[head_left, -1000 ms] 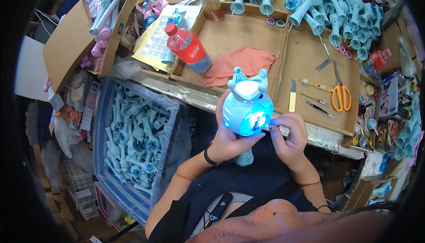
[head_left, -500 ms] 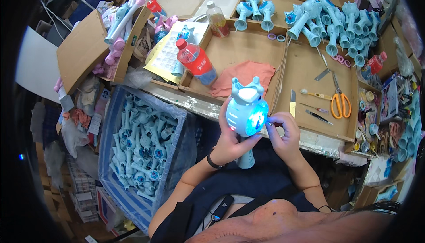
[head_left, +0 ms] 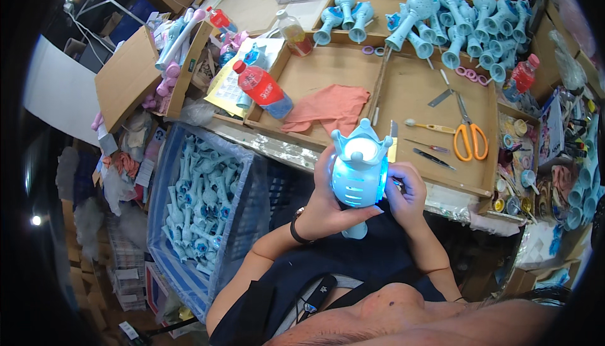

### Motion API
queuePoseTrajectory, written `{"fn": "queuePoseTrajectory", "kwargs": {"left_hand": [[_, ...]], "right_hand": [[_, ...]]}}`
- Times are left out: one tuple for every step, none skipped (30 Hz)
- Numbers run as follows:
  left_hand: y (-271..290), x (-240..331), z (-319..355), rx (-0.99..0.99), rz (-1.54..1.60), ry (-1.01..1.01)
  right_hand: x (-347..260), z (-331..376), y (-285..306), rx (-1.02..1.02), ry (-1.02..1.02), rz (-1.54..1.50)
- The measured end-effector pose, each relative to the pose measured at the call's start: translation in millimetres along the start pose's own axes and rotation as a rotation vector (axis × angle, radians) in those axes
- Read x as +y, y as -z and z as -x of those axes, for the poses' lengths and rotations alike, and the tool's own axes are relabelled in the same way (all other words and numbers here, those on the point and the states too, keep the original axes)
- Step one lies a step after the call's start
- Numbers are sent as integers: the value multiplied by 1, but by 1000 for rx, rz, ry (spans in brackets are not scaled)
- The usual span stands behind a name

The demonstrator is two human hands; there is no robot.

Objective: The person picks up a light blue plastic light stick and uses a small metal tool to press a button inside the head, activating a blue light. They rotate the item to check the light from different angles, then place it on the table and pick up another one to repeat the process.

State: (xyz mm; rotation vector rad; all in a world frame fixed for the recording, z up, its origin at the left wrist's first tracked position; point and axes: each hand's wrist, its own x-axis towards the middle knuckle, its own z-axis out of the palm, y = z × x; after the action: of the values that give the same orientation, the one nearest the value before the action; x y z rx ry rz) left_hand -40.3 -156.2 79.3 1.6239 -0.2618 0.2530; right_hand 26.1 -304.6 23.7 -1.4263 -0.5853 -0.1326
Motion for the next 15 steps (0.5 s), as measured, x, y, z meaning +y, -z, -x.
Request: {"fn": "queuePoseTrajectory", "kwargs": {"left_hand": [[-6,1,-3,-25,-19,-22],[-11,2,-6,-44,-23,-25],[-16,3,-8,-61,-22,-29],[-20,4,-10,-61,-86,-66],[-24,5,-11,-61,-145,-99],[-27,5,-13,-62,-204,-127],[-29,6,-14,-70,-236,-118],[-30,6,-16,-82,-266,-108],[-31,6,-20,-94,-247,-100],[-31,7,-23,-107,-227,-92],[-31,7,-26,-115,-157,-82],[-31,7,-30,-131,-99,-43],[-29,8,-33,-133,-93,-72],[-26,10,-36,-145,-102,-77],[-23,13,-38,-156,-114,-85]], "right_hand": [[-1,2,6,7,-14,-1],[-2,3,13,19,11,26],[-3,5,19,23,20,52],[-4,6,25,29,28,66],[-6,7,29,36,30,95],[-7,8,33,50,29,112],[-9,8,36,66,37,114],[-10,7,38,77,36,123],[-11,6,39,92,54,152],[-13,4,40,109,82,172],[-14,2,40,127,90,191],[-15,0,40,135,65,176],[-16,-2,39,141,85,197],[-18,-5,38,148,109,216],[-19,-7,36,151,120,230]]}}
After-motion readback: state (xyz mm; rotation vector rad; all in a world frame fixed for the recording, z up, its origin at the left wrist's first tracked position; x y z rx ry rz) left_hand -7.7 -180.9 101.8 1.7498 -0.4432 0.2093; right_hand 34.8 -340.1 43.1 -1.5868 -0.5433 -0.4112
